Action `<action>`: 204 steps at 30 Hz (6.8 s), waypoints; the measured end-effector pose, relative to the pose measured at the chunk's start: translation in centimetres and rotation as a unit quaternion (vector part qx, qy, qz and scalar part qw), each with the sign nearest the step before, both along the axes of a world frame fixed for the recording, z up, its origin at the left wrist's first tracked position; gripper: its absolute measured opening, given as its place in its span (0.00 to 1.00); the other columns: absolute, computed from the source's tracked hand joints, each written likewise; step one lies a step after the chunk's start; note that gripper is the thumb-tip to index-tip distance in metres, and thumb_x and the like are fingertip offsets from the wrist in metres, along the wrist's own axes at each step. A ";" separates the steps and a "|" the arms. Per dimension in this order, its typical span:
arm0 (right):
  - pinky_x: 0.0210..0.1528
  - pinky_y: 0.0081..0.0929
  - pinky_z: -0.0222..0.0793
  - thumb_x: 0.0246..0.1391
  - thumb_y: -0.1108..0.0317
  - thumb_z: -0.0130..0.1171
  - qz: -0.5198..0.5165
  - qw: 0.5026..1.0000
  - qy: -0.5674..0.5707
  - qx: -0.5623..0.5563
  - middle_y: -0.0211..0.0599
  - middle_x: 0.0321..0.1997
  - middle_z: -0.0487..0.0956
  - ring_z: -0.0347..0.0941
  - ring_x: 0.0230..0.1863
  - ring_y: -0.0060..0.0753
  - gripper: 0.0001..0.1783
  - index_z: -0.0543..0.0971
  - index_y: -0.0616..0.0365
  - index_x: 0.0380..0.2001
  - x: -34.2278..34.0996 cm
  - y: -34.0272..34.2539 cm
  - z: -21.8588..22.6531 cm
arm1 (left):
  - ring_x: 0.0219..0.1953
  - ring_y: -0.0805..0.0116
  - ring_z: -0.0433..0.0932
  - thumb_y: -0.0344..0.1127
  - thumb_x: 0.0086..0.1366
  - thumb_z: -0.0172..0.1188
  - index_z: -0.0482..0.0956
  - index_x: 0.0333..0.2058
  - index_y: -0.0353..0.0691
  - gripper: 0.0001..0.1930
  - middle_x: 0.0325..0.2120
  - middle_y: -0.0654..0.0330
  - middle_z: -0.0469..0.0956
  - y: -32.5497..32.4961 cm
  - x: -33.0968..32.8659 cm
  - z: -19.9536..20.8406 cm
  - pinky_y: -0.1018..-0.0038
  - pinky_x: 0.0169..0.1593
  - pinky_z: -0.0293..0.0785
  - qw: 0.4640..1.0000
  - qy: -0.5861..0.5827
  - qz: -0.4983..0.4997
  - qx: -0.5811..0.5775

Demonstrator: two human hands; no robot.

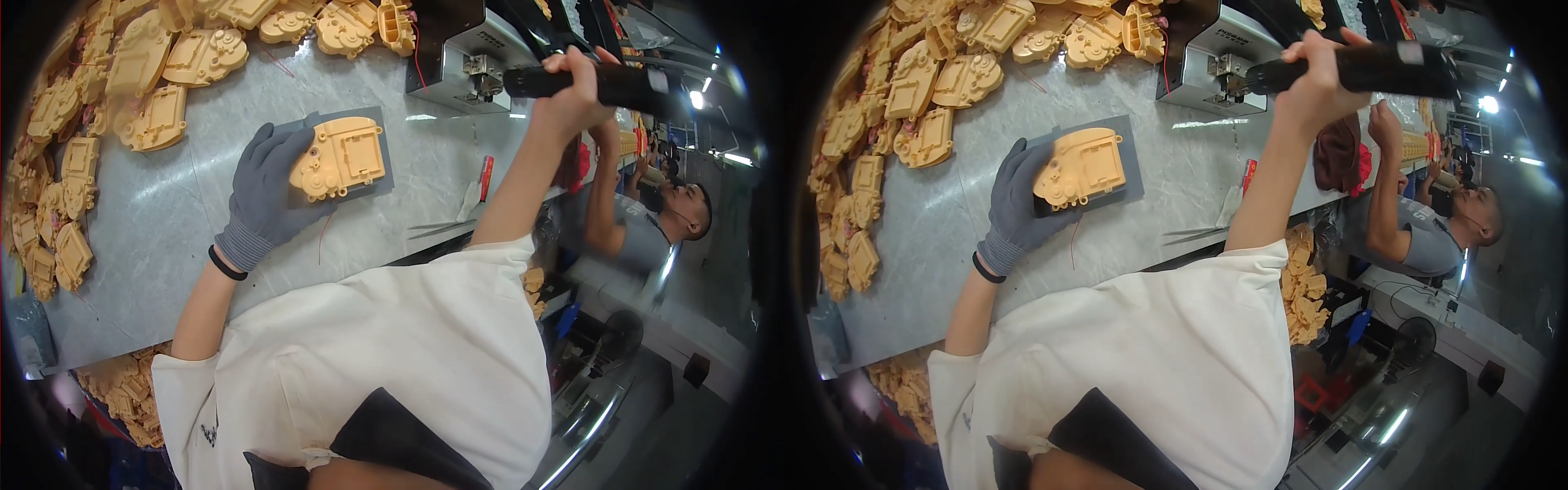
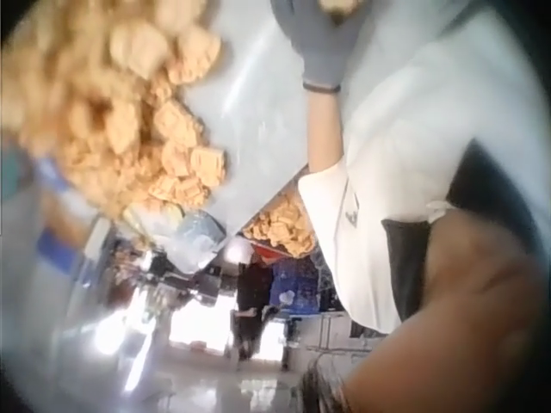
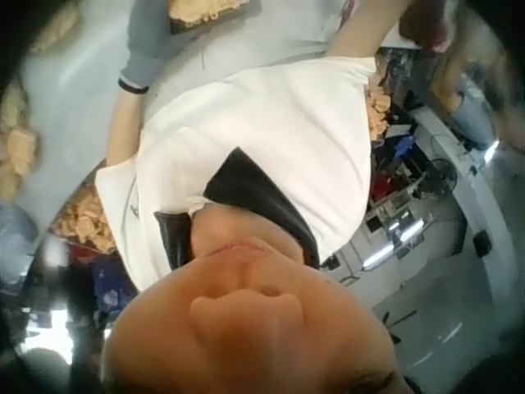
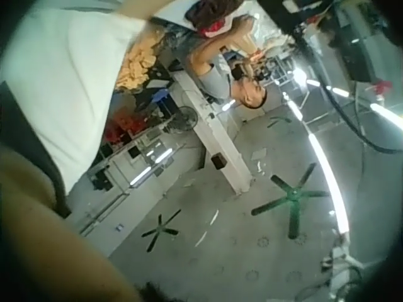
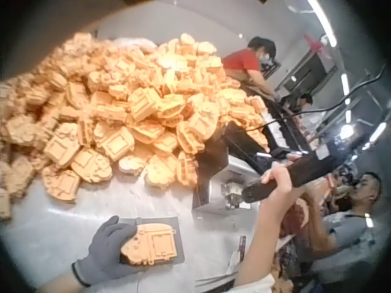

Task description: The person assembles plastic toy components using an electric screwdriver.

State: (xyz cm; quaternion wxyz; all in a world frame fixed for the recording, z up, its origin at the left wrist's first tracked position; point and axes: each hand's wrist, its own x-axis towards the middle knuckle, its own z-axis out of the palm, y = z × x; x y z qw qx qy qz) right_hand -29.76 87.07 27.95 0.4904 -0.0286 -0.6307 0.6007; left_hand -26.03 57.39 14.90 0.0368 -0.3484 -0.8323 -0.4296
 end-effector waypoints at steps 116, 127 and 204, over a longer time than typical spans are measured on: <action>0.22 0.24 0.66 0.35 0.83 0.52 0.028 0.999 -0.038 -0.020 0.34 0.13 0.68 0.66 0.13 0.25 0.17 0.65 0.65 0.34 4.1 -4.3 -1.7 | 0.46 0.55 0.69 0.40 0.42 0.68 0.67 0.49 0.36 0.34 0.41 0.53 0.73 -0.2 0.4 0.8 0.58 0.58 0.57 0.999 -0.011 -0.004 0.029; 0.20 0.22 0.64 0.36 0.84 0.52 -0.024 0.999 -0.029 0.017 0.37 0.13 0.70 0.65 0.12 0.27 0.16 0.65 0.66 0.33 -0.9 -0.2 -1.5 | 0.48 0.52 0.68 0.44 0.46 0.67 0.66 0.51 0.37 0.34 0.45 0.52 0.71 -0.8 0.2 0.1 0.60 0.59 0.58 0.999 -0.002 -0.005 0.038; 0.32 0.39 0.73 0.46 0.80 0.52 0.723 0.612 0.243 -0.210 0.44 0.26 0.71 0.73 0.27 0.38 0.08 0.70 0.62 0.33 8.2 -17.3 7.0 | 0.39 0.59 0.73 0.36 0.52 0.61 0.74 0.41 0.32 0.19 0.42 0.52 0.73 -10.9 9.4 7.1 0.68 0.45 0.68 0.947 -0.021 0.259 0.189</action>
